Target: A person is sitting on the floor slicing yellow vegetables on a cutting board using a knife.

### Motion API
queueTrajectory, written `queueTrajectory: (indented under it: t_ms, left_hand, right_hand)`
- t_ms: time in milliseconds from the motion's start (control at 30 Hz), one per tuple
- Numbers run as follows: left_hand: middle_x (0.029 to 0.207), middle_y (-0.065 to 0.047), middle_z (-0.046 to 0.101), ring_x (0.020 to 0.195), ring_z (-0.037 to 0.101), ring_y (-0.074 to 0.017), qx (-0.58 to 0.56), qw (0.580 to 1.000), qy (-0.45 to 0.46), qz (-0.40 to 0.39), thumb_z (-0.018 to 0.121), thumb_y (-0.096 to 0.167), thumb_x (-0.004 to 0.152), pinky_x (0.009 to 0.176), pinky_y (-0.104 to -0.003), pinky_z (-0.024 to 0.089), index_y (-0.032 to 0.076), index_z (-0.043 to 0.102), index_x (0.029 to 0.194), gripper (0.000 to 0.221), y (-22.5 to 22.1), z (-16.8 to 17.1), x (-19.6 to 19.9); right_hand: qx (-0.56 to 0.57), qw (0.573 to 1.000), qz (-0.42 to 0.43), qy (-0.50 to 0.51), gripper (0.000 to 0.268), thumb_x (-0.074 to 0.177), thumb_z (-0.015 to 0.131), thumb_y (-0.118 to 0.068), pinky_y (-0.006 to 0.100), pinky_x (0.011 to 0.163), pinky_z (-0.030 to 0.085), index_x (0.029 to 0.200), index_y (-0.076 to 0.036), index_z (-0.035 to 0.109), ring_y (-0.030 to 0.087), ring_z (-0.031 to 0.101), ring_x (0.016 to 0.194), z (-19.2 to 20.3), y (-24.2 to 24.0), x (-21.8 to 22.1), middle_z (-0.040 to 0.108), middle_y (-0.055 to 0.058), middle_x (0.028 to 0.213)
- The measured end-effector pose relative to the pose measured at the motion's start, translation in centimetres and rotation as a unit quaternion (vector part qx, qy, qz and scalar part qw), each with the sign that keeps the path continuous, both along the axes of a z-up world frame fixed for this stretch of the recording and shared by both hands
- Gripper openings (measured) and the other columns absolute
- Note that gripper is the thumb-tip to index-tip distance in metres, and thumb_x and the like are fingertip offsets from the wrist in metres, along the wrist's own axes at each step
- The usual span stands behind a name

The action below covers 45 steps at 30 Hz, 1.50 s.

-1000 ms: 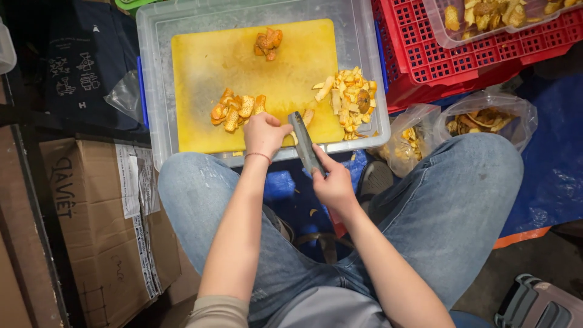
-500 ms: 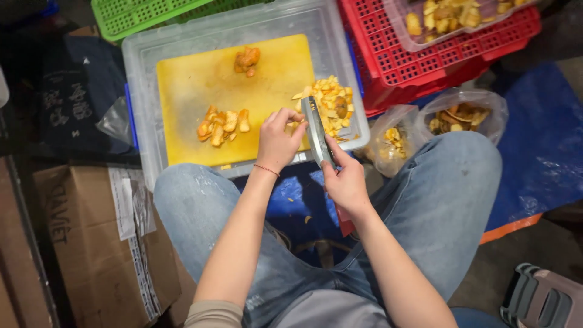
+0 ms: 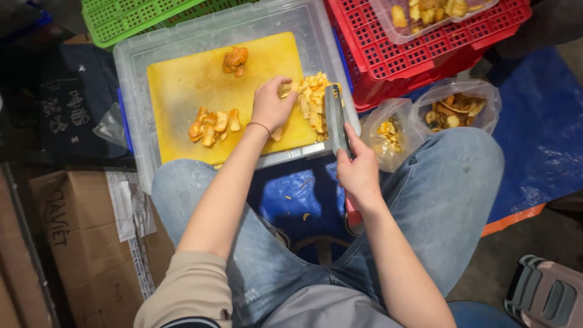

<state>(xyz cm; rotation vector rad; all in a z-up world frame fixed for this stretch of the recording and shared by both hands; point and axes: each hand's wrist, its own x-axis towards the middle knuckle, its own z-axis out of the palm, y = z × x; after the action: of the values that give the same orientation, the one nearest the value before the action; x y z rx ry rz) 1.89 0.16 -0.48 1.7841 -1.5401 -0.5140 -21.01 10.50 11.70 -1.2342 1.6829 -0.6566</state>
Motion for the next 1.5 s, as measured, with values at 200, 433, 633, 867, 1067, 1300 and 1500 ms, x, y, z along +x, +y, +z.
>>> queueTrajectory:
  t_ms: [200, 433, 633, 867, 1067, 1300, 1500]
  left_hand:
    - [0.089, 0.010, 0.079, 0.087, 0.077, -0.0127, 0.093, 0.993, 0.020, 0.073, 0.072, 0.023, 0.086, 0.086, -0.030, 0.060, 0.031, 0.080, 0.103, 0.020, 1.9, 0.9, 3.2]
    - [0.096, 0.001, 0.079, 0.089, 0.076, -0.0175, 0.126, 0.990, -0.011, 0.055, 0.081, 0.016, 0.072, 0.091, -0.032, 0.058, 0.023, 0.080, 0.106, 0.034, 7.7, -0.3, 3.1]
    - [0.120, -0.001, 0.074, 0.117, 0.067, -0.0327, 0.095, 0.993, -0.021, -0.067, 0.077, 0.007, 0.078, 0.107, -0.046, 0.051, 0.024, 0.071, 0.111, 0.038, 8.7, -0.2, 2.8]
    - [0.114, -0.003, 0.075, 0.119, 0.066, -0.0312, 0.127, 0.990, -0.030, -0.050, 0.083, 0.017, 0.076, 0.108, -0.045, 0.049, 0.023, 0.067, 0.116, 0.044, 8.6, 0.0, 2.7]
    - [0.112, -0.003, 0.075, 0.118, 0.066, -0.0304, 0.134, 0.990, -0.018, -0.038, 0.084, 0.019, 0.077, 0.107, -0.044, 0.050, 0.023, 0.066, 0.114, 0.041, 8.6, -0.4, 2.7]
    - [0.107, -0.002, 0.077, 0.112, 0.068, -0.0287, 0.141, 0.990, -0.016, -0.019, 0.087, 0.019, 0.072, 0.103, -0.042, 0.052, 0.023, 0.069, 0.109, 0.041, 8.2, -1.1, 2.9]
    - [0.103, 0.000, 0.077, 0.112, 0.068, -0.0279, 0.156, 0.988, -0.009, -0.006, 0.087, 0.023, 0.072, 0.103, -0.042, 0.052, 0.025, 0.069, 0.101, 0.035, 8.4, -0.4, 3.1]
  right_hand:
    - [0.015, 0.998, 0.053, -0.005, 0.055, 0.090, 0.058, -0.005, 0.037, 0.033, 0.057, 0.143, -0.022, 0.060, 0.033, 0.072, 0.057, -0.4, 1.0, 1.0, 0.069, 0.034, 0.113]
    - [0.003, 0.988, 0.150, 0.044, 0.059, 0.087, 0.064, -0.009, 0.047, 0.088, 0.061, 0.144, -0.026, 0.059, 0.043, 0.063, 0.116, -1.7, 2.6, 2.6, 0.065, 0.028, 0.128]
    - [0.043, 0.994, 0.103, 0.003, 0.057, 0.093, 0.057, -0.009, 0.037, 0.056, 0.065, 0.148, -0.023, 0.054, 0.031, 0.076, 0.071, -2.5, 3.6, 4.5, 0.070, 0.030, 0.115]
    - [0.039, 0.991, 0.124, 0.010, 0.057, 0.093, 0.057, -0.008, 0.039, 0.051, 0.063, 0.148, -0.022, 0.054, 0.033, 0.075, 0.072, -3.5, 3.9, 5.4, 0.070, 0.032, 0.111]
    - [0.018, 0.991, 0.127, 0.028, 0.059, 0.092, 0.059, -0.005, 0.049, 0.094, 0.057, 0.150, -0.016, 0.052, 0.045, 0.058, 0.124, -2.9, 4.0, 6.2, 0.059, 0.034, 0.133]
    - [0.022, 0.991, 0.127, 0.040, 0.060, 0.091, 0.061, -0.011, 0.048, 0.100, 0.054, 0.150, -0.021, 0.053, 0.044, 0.056, 0.127, -3.7, 3.3, 6.8, 0.061, 0.030, 0.134]
    - [0.027, 0.991, 0.128, 0.030, 0.060, 0.090, 0.061, -0.011, 0.049, 0.102, 0.052, 0.149, -0.022, 0.053, 0.044, 0.055, 0.128, -3.8, 3.1, 7.3, 0.061, 0.031, 0.133]
